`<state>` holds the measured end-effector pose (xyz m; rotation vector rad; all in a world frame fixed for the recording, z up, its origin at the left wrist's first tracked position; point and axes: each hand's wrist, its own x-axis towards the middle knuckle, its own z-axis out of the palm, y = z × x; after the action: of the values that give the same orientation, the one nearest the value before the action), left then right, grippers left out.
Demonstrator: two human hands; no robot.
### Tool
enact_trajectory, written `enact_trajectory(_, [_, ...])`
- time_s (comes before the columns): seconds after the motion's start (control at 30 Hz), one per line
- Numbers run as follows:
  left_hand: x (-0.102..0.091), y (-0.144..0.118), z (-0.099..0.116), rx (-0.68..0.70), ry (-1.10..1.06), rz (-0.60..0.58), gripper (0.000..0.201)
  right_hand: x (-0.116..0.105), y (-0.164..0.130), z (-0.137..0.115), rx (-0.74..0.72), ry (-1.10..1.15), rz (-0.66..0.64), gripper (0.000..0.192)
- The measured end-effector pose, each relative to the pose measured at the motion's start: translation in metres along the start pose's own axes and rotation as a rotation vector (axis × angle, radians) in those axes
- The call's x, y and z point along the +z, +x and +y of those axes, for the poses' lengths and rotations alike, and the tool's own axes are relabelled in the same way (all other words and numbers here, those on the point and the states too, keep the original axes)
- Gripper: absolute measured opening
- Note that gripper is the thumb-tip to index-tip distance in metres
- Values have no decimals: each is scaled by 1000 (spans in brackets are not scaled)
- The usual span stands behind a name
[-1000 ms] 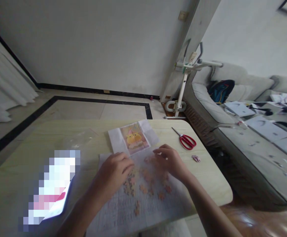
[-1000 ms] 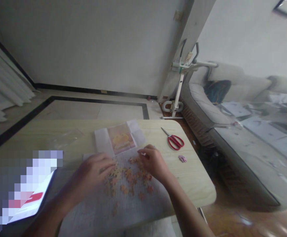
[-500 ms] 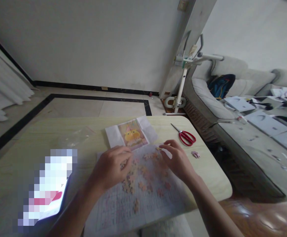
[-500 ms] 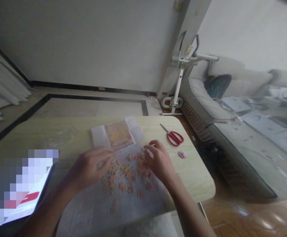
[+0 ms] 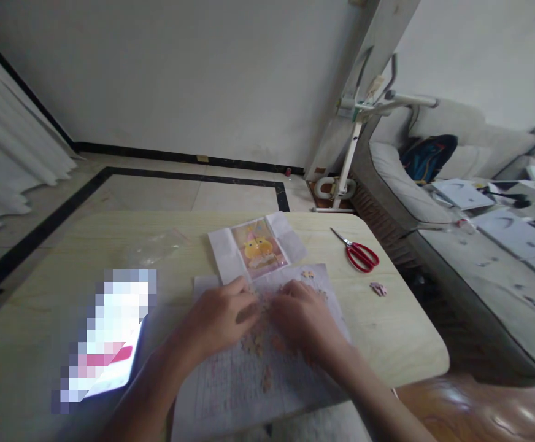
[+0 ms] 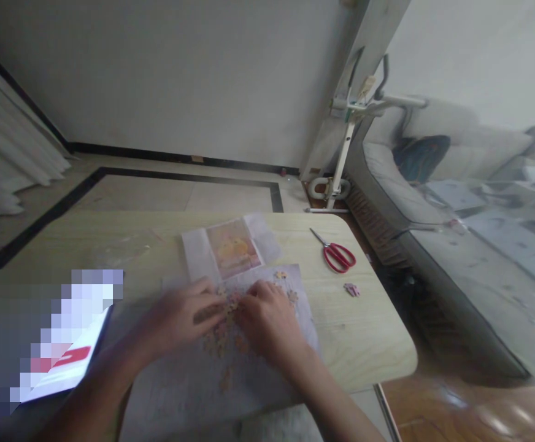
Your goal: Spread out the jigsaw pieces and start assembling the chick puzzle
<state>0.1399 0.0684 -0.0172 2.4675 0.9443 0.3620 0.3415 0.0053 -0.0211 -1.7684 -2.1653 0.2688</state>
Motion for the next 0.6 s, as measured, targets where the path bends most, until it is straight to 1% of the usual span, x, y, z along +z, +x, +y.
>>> enact_trajectory(0.07, [1,-1,2,-4,30,-42,21,1,-1,0,-9,-11,6,12])
enact_trajectory(0.2, [4,0,1,-3,74,-53,19,1,-2,0,-15,3,16,16])
enact_trajectory(0.27, [5,1,1,4,79,-56,19,-1,-2,0,-11,67,20,18])
enact_trajectory(0.37, [4,2,2,14,39,-71,17,-6,1,4,9,196,49,12])
enact_trajectory(0.43, [3,3,2,2,-6,-57,16,-9,4,7,37,247,87,11])
enact_trajectory(0.5, [1,2,2,-13,-45,-18,13,-12,9,9,60,257,104,11])
enact_trajectory(0.6, [1,3,2,-5,-45,43,10,-15,18,9,74,204,74,14])
